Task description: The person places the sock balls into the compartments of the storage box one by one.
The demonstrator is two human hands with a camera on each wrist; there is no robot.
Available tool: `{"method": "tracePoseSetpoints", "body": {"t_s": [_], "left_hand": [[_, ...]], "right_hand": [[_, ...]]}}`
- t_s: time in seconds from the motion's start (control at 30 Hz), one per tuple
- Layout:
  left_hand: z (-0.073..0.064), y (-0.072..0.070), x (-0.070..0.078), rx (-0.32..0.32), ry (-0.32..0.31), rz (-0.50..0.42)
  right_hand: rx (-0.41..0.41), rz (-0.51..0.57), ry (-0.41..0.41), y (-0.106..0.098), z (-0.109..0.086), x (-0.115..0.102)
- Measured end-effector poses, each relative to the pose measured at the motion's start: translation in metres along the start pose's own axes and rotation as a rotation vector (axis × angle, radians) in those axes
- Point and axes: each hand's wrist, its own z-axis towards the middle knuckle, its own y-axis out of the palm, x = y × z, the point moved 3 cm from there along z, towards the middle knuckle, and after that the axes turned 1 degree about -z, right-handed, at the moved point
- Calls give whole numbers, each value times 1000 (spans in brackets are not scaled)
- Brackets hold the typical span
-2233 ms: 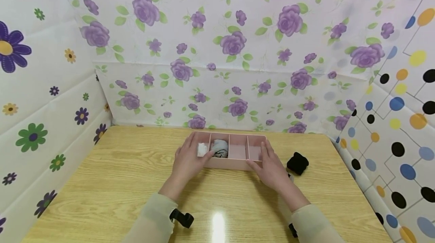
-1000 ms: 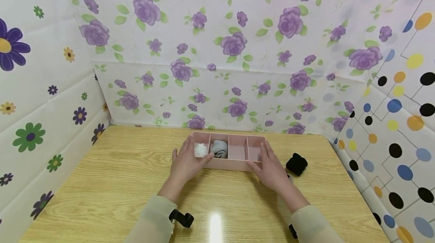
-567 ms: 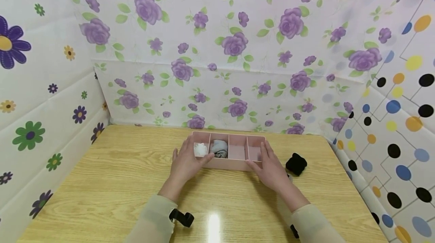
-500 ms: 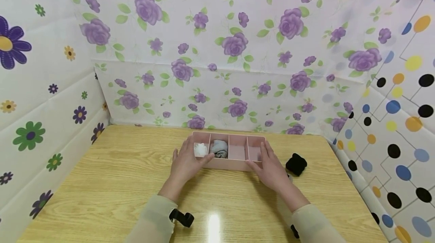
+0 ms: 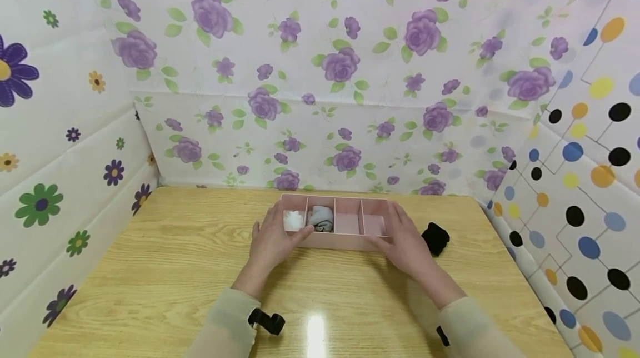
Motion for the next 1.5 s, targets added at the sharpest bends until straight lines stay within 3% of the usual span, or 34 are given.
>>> {"method": "tracePoseSetpoints", "body": {"t_s": [0.3, 0.6, 1.5], "left_hand": [[0, 0, 3, 4, -1, 5], [2, 4, 3, -12, -10, -2], [1, 3, -4, -3, -22, -3]], "right_hand": [[24, -64, -28, -17, -16, 11], [-19, -80, -25, -27, -33, 27], [-65, -134, -53, -16, -46, 42]]}}
